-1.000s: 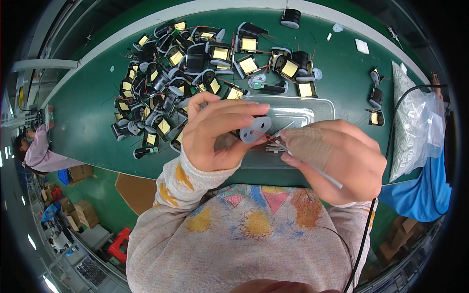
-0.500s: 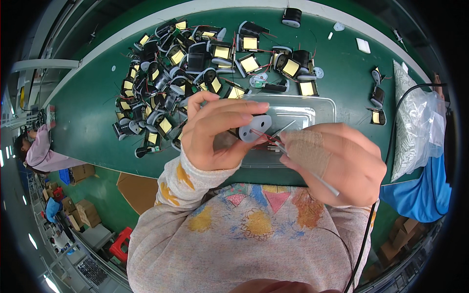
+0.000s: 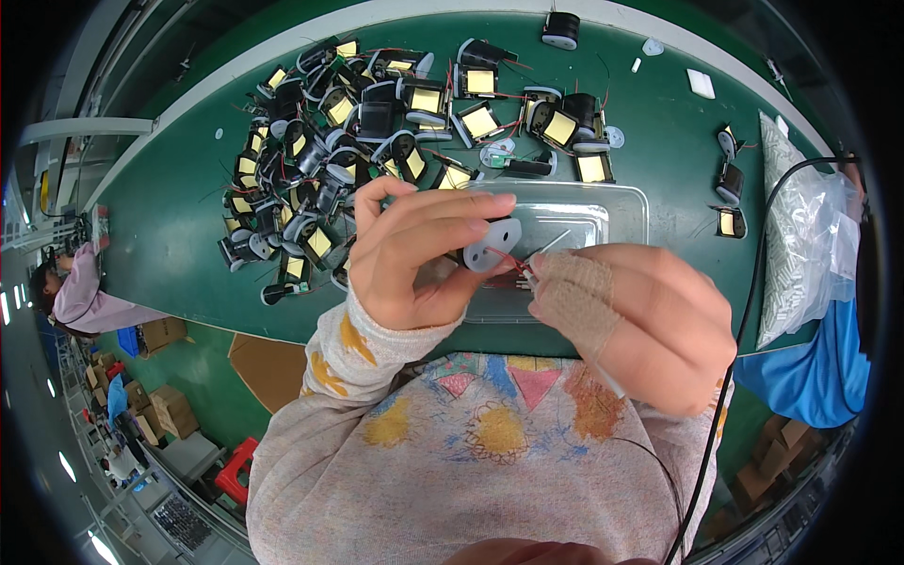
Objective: The person assembles small black plastic electronic components by inserting internal wires and pins into a grey plastic housing and snapping them together by hand.
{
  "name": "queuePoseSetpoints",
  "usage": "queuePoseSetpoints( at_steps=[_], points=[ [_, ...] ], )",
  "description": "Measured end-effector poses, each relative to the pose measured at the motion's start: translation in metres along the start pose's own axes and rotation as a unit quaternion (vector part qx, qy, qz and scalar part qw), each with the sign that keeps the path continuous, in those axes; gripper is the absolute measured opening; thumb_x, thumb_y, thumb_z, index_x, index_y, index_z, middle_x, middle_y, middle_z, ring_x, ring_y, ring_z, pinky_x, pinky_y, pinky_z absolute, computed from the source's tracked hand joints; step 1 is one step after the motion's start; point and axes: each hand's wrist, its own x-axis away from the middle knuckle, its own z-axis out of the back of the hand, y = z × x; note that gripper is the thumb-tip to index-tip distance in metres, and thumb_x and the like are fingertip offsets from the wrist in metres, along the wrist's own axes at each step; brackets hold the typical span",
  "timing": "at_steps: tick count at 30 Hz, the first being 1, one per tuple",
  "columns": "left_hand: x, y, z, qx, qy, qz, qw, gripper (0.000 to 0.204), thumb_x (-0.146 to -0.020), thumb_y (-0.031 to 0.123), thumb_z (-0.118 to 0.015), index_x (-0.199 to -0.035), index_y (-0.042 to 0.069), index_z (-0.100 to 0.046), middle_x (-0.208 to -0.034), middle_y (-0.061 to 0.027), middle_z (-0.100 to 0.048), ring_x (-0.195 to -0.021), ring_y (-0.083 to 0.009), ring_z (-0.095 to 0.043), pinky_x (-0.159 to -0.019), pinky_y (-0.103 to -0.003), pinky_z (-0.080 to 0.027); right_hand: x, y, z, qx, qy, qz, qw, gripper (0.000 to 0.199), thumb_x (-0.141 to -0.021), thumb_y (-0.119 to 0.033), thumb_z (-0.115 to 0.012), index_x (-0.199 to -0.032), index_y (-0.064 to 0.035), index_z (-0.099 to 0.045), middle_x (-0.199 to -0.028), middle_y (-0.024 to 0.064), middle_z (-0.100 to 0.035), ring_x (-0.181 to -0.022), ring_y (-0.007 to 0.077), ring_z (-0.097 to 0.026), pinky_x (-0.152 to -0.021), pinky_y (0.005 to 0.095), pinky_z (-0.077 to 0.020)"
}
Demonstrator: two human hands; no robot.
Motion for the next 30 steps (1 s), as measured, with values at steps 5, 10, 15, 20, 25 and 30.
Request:
queuePoseSetpoints(
  at_steps=[5,10,15,20,25,30],
  points=[
    [-0.0012,0.0003,0.0009,0.021,0.001,0.01,1.0,0.05,-0.061,0.002,-0.079,-0.102,0.011,-0.051,-0.1,-0.0064,-0.069,-0.087,-0.0192,-0.066,-0.079,-0.034,-0.036,0.0038,-0.0011,-0.0001,0.044,0.0,0.032,0.999,0.033,-0.053,-0.004,-0.068,-0.086,0.0038,-0.067,-0.088,0.0173,-0.066,-0.077,0.0261,-0.065,-0.061,0.0288,-0.0529],
    [-0.0008,0.0023,0.0015,0.017,0.006,0.02,1.0,0.049,-0.06,0.001,-0.079,-0.1,0.01,-0.052,-0.099,-0.0067,-0.069,-0.086,-0.0188,-0.066,-0.078,-0.033,-0.036,0.0045,-0.0005,-0.0004,0.037,-0.004,0.022,0.999,0.033,-0.054,-0.002,-0.071,-0.086,0.0033,-0.066,-0.087,0.0167,-0.067,-0.074,0.0255,-0.065,-0.06,0.0285,-0.0528],
    [0.0002,-0.0008,0.0002,0.01,0.012,0.007,1.0,0.05,-0.06,0.001,-0.079,-0.1,0.011,-0.052,-0.099,-0.0065,-0.069,-0.085,-0.0185,-0.066,-0.078,-0.033,-0.036,0.0037,-0.0032,0.0008,0.038,-0.005,-0.009,0.999,0.033,-0.053,0.003,-0.075,-0.086,0.0028,-0.066,-0.085,0.0157,-0.067,-0.07,0.0244,-0.065,-0.058,0.028,-0.0526],
    [0.0011,-0.0003,0.0011,-0.02,0.01,-0.001,1.0,0.05,-0.06,0.001,-0.079,-0.101,0.011,-0.052,-0.1,-0.0058,-0.069,-0.085,-0.0183,-0.066,-0.08,-0.034,-0.035,0.0043,-0.0003,-0.0015,0.031,0.004,0.003,1.0,0.035,-0.053,0.005,-0.075,-0.086,0.0025,-0.066,-0.082,0.0156,-0.067,-0.067,0.0242,-0.065,-0.057,0.0276,-0.0527],
    [-0.0013,0.0004,-0.0009,-0.017,0.002,-0.007,1.0,0.049,-0.061,0.002,-0.079,-0.101,0.012,-0.052,-0.1,-0.0048,-0.069,-0.088,-0.0194,-0.066,-0.081,-0.035,-0.035,-0.0007,0.0054,0.0045,-0.011,-0.021,-0.012,1.0,0.034,-0.053,0.005,-0.075,-0.085,0.0032,-0.067,-0.083,0.016,-0.067,-0.067,0.0242,-0.065,-0.057,0.0274,-0.0528],
    [-0.0007,0.0002,0.0012,0.005,0.005,-0.002,1.0,0.047,-0.063,0.004,-0.079,-0.101,0.012,-0.052,-0.098,-0.0061,-0.069,-0.087,-0.02,-0.066,-0.08,-0.035,-0.035,-0.0012,-0.0011,0.0028,0.005,-0.008,-0.006,1.0,0.031,-0.054,0.003,-0.072,-0.084,0.0036,-0.067,-0.085,0.0165,-0.067,-0.069,0.0243,-0.065,-0.059,0.0279,-0.0531]
  ],
)
